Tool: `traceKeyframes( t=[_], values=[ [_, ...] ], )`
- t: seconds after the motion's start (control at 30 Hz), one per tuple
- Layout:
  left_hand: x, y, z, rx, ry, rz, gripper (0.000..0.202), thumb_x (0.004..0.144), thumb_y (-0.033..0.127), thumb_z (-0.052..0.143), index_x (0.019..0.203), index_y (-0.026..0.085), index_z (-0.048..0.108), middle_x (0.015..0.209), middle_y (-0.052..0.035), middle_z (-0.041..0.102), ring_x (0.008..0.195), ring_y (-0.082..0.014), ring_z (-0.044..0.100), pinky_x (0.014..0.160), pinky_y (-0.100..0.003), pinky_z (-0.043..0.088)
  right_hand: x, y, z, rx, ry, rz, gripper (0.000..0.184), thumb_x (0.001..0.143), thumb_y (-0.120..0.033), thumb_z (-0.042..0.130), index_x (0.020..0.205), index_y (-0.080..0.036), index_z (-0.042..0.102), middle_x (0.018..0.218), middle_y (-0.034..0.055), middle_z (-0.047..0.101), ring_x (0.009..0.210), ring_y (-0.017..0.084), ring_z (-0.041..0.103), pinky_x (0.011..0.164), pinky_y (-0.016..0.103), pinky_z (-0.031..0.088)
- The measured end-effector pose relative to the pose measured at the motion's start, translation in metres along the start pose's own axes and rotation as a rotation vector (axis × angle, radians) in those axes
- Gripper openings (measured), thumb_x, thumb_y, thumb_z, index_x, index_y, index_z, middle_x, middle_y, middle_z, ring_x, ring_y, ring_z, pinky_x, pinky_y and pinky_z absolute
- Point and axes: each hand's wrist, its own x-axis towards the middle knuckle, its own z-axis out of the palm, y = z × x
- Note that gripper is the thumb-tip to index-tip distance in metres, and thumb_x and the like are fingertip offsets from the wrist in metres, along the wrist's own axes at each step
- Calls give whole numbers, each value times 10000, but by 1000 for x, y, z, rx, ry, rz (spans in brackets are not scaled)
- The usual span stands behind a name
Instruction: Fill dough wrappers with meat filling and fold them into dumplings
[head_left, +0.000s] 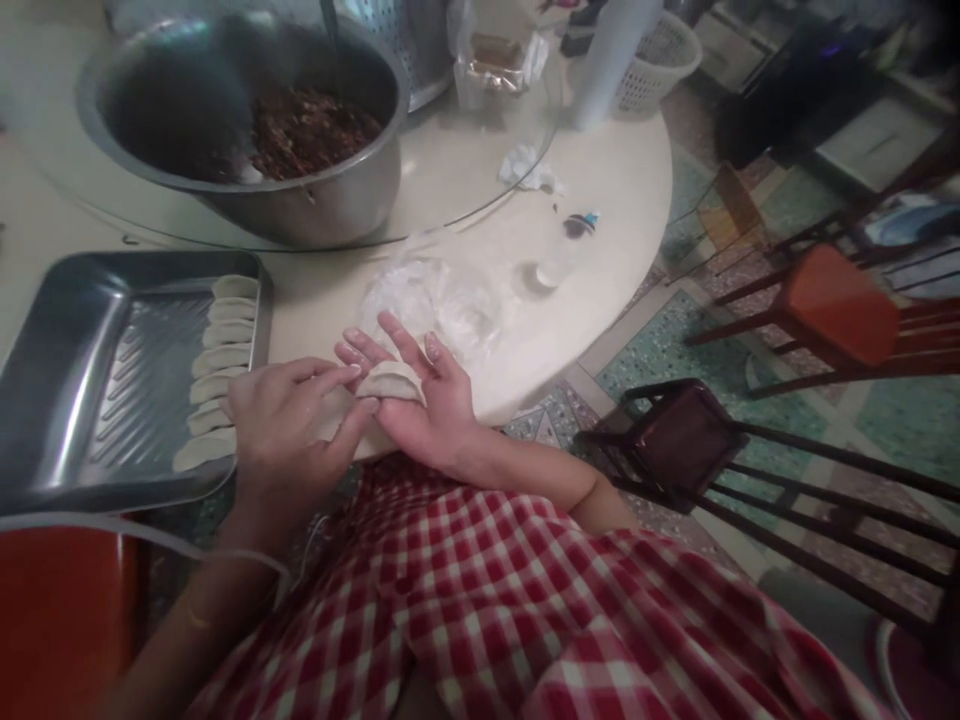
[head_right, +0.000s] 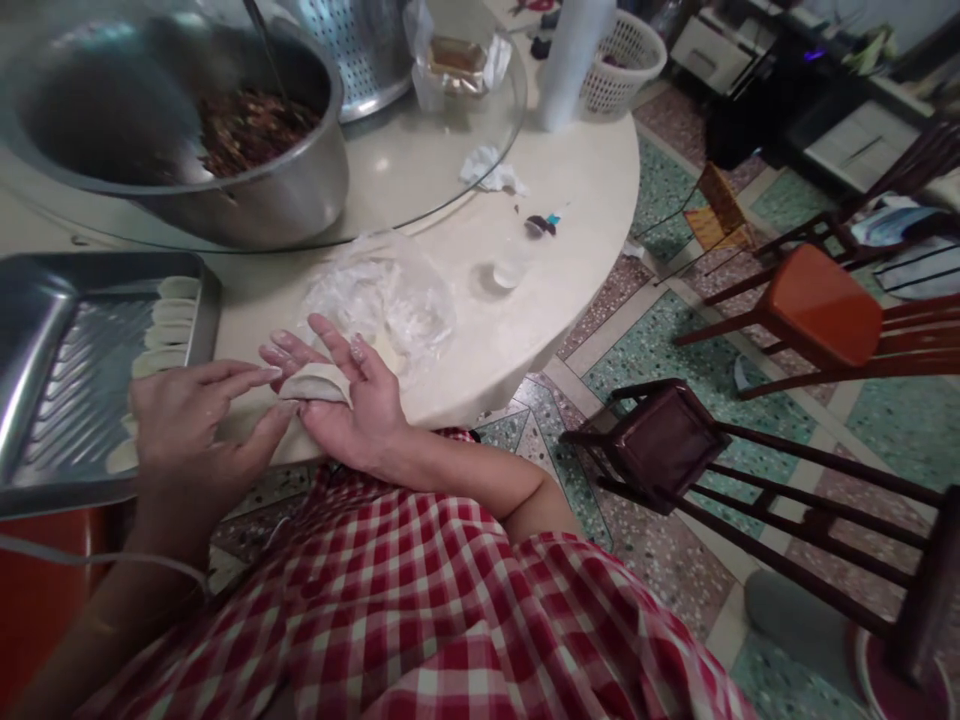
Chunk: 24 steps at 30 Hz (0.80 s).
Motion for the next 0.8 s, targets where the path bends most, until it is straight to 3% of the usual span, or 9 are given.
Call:
traceKeyframes(
  t=[0.13, 0.33, 0.5, 0.7, 0.8],
  values=[
    [-9, 3, 5, 6, 64, -83, 153, 864, 288, 719, 996, 258, 648, 963, -49, 690, 913, -245, 639, 875, -447, 462, 0, 2, 0, -13, 8, -30, 421, 973, -381, 287, 1256, -212, 548, 1062, 60, 725, 1012, 193, 703, 1116, 483, 421],
    [-13, 4, 11, -49, 21, -144, 28, 906, 260, 667, 921, 249, 646, 956, -40, 696, 913, -217, 657, 864, -436, 478, 1, 3, -1, -50, 3, -42, 423, 976, -410, 280, 1272, -246, 533, 1112, 54, 710, 1058, 188, 685, 1101, 441, 409],
    [-10, 6, 13, -114, 51, -127, 65, 923, 215, 641, 871, 245, 616, 878, -15, 708, 841, -199, 660, 809, -416, 479, 2, 6, -2, -46, 17, -49, 414, 963, -395, 293, 1243, -244, 558, 1098, 51, 716, 1042, 183, 692, 1104, 425, 409],
    [-12, 2, 9, -87, 69, -143, 62, 912, 278, 676, 948, 236, 647, 881, -34, 703, 872, -218, 660, 823, -415, 475, 2, 6, -2, -47, 25, -65, 399, 949, -387, 323, 1225, -236, 568, 1102, 59, 715, 1071, 194, 684, 1108, 452, 415],
    [-10, 1, 8, -44, 34, -80, 13, 922, 235, 649, 922, 237, 636, 860, -17, 710, 860, -211, 663, 812, -412, 449, 3, 8, -4, -64, 20, -57, 388, 949, -392, 338, 1228, -245, 564, 1135, 64, 711, 1112, 195, 677, 1123, 446, 408]
  ],
)
